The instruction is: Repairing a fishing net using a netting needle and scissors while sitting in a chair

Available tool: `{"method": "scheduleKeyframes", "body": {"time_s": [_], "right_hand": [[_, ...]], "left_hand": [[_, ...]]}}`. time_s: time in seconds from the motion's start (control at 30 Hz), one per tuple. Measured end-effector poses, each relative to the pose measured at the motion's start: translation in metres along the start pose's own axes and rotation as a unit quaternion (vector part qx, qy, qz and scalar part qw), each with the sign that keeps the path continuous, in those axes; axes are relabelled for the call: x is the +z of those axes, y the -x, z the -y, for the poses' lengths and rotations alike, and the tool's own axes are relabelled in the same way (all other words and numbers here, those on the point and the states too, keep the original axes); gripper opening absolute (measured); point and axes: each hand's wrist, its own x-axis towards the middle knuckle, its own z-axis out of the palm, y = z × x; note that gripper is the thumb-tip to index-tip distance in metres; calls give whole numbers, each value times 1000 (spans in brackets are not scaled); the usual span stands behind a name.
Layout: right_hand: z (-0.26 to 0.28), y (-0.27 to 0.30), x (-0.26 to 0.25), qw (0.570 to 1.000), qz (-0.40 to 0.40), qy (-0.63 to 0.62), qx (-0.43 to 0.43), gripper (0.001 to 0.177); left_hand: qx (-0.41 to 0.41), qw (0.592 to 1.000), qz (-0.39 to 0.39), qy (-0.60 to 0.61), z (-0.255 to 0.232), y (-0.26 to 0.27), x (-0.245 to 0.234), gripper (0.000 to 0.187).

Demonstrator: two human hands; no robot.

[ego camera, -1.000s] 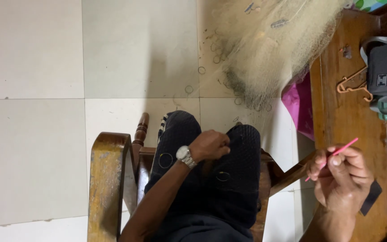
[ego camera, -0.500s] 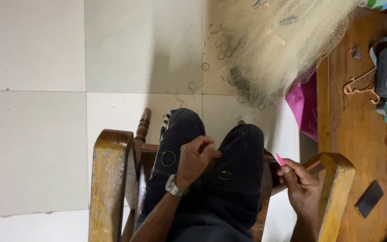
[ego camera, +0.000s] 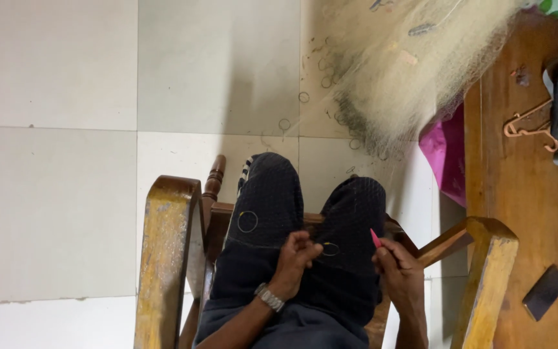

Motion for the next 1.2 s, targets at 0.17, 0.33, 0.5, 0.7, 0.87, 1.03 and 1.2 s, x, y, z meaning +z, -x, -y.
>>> {"method": "scheduleKeyframes", "body": {"time_s": [0.17, 0.33, 0.5, 0.7, 0.87, 1.03, 1.2], "right_hand": [[-24, -2, 4, 995, -23, -74, 56, 18], [-44, -3, 13, 994, -34, -60, 86, 17], [-19, -3, 14, 996, -32, 9, 87, 19], [3, -10, 5, 979, 23, 202, -35, 19], [25, -12, 6, 943, 45, 309, -114, 20], [19, -17, 5, 924, 53, 352, -140, 19], [13, -20, 10, 924, 55, 342, -164, 21]], "left_hand": [[116, 963, 29, 242, -8, -44, 26, 56], [85, 940, 124, 307, -12, -61, 44, 41], [84, 933, 204, 283, 9, -80, 43, 18], [127, 952, 174, 217, -1, -68, 44, 6], [145, 953, 189, 188, 2, -70, 40, 3], [133, 958, 160, 199, 3, -71, 43, 7], [135, 958, 164, 194, 8, -75, 43, 10]]}}
